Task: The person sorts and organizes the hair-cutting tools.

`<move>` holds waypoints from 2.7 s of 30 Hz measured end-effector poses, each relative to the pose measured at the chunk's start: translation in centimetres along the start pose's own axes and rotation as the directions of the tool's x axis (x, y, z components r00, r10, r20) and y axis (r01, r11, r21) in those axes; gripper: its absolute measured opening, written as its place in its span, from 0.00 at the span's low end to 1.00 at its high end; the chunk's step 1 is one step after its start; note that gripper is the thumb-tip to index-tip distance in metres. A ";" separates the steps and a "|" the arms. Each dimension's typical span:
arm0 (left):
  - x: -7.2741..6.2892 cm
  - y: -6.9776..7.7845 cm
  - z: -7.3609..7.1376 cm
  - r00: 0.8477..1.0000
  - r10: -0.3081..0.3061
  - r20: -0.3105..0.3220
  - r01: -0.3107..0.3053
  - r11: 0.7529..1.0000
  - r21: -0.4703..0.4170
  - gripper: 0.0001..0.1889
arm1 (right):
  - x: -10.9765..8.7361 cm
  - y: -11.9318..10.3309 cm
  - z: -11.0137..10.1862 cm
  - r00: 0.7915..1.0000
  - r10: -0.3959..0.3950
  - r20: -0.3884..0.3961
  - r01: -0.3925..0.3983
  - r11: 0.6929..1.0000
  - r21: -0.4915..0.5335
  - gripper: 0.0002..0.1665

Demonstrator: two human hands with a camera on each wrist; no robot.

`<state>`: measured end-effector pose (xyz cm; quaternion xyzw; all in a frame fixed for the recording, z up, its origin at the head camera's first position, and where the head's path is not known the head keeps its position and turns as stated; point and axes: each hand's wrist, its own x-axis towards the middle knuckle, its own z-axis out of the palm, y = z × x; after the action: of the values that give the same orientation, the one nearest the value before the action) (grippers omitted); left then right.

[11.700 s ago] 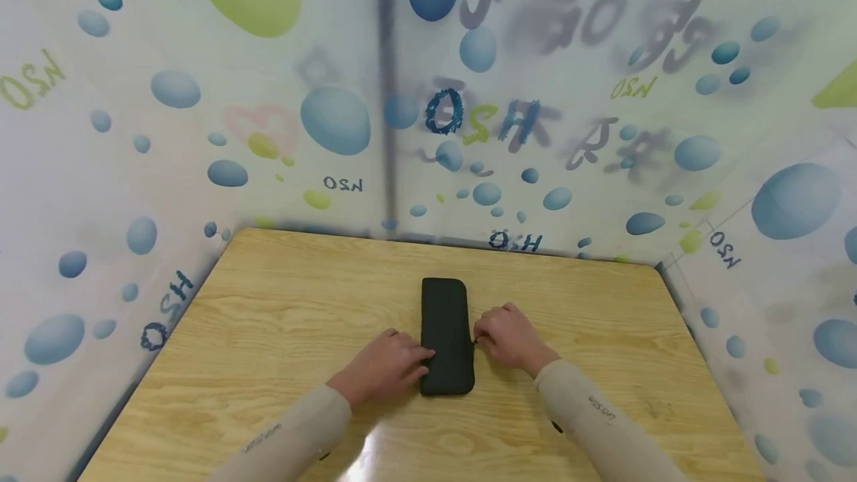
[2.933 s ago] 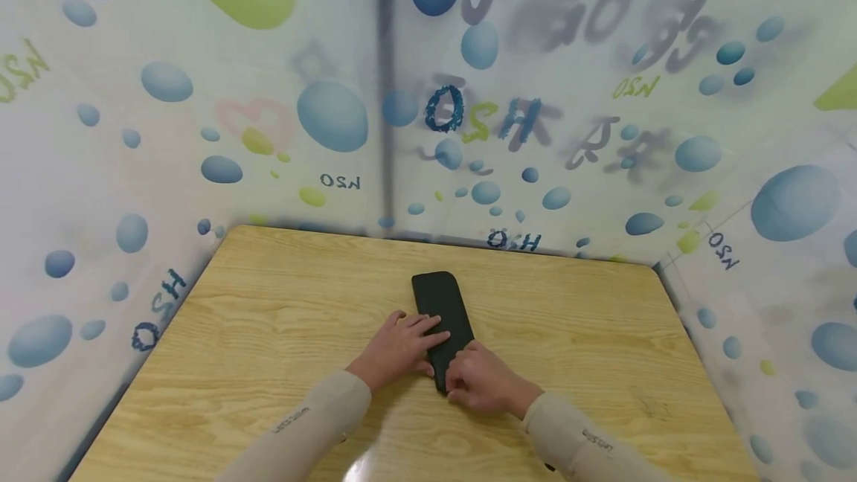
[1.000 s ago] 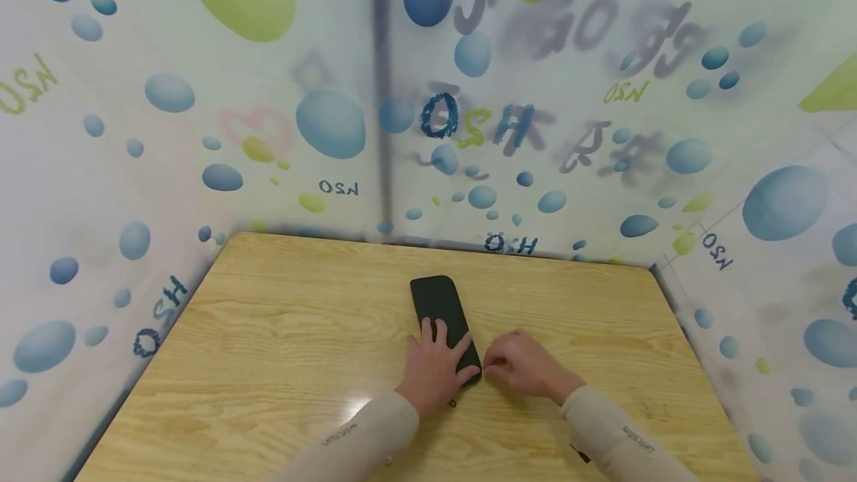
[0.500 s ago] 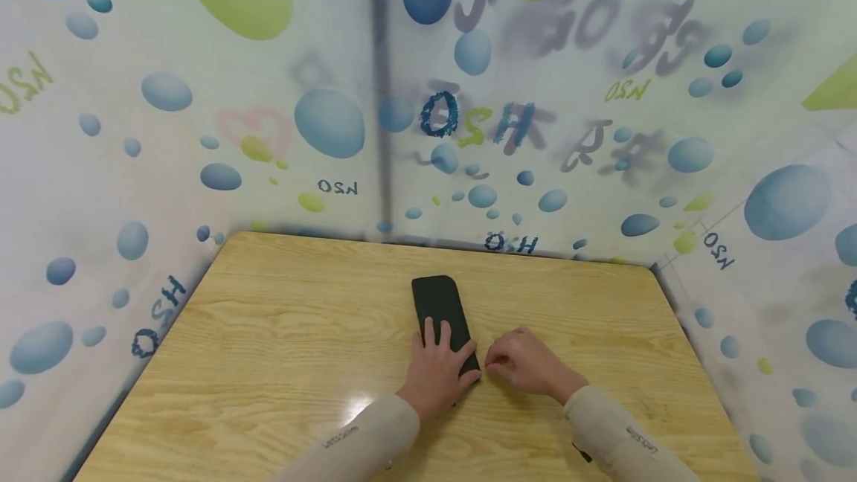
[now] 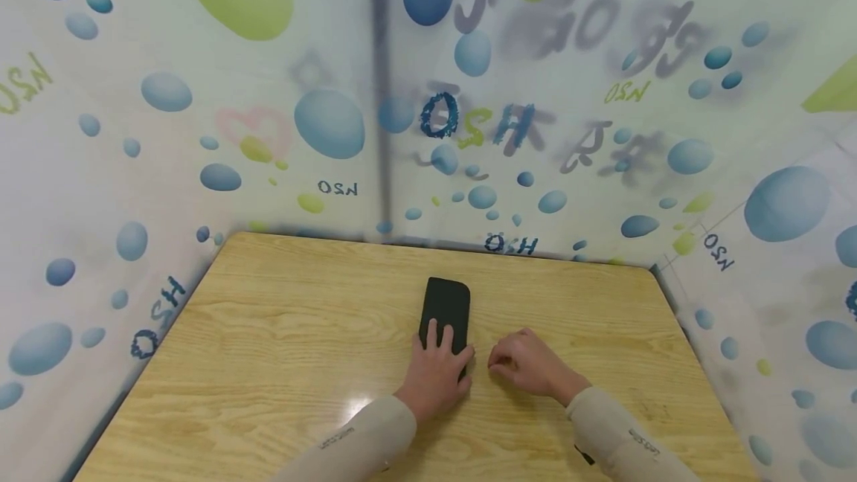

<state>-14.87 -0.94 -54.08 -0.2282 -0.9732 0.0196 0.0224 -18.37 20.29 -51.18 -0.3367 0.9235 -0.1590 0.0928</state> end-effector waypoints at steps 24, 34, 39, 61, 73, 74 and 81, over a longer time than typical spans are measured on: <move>0.3 -3.9 -1.5 0.972 0.182 0.147 -0.181 0.983 -0.017 0.29 | -0.1 0.6 0.3 0.999 -0.041 -0.029 0.040 0.999 -0.032 0.04; 0.2 -5.7 -1.9 0.974 0.186 0.130 -0.185 0.983 -0.017 0.26 | -0.1 0.3 0.2 0.999 -0.027 -0.028 0.026 1.000 -0.015 0.03; 0.4 -6.4 -1.4 0.978 0.183 0.097 -0.185 0.983 0.013 0.27 | -0.1 0.4 0.3 1.000 -0.011 -0.007 0.011 1.000 -0.019 0.03; 0.5 -7.3 -0.9 0.970 0.240 0.046 -0.241 0.970 0.019 0.29 | 0.1 0.4 0.5 1.000 -0.018 -0.001 0.018 1.000 -0.021 0.03; 0.5 -7.3 -0.2 0.972 0.234 0.017 -0.234 0.972 -0.010 0.24 | 0.1 0.8 0.8 1.000 -0.020 -0.001 0.020 1.000 -0.022 0.03; 0.4 -7.2 -0.2 0.972 0.234 0.017 -0.234 0.972 -0.012 0.24 | 0.1 0.8 0.8 1.000 -0.018 0.000 0.018 1.000 -0.021 0.03; 0.5 -7.1 -0.4 0.973 0.227 0.048 -0.227 0.974 0.001 0.24 | 0.2 0.8 0.6 1.000 -0.018 0.004 0.018 1.000 -0.020 0.03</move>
<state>-18.42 -7.08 -53.29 -0.3372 -0.9409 0.0308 -0.0026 -18.80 20.59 -51.99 -0.3463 0.9217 -0.1499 0.0898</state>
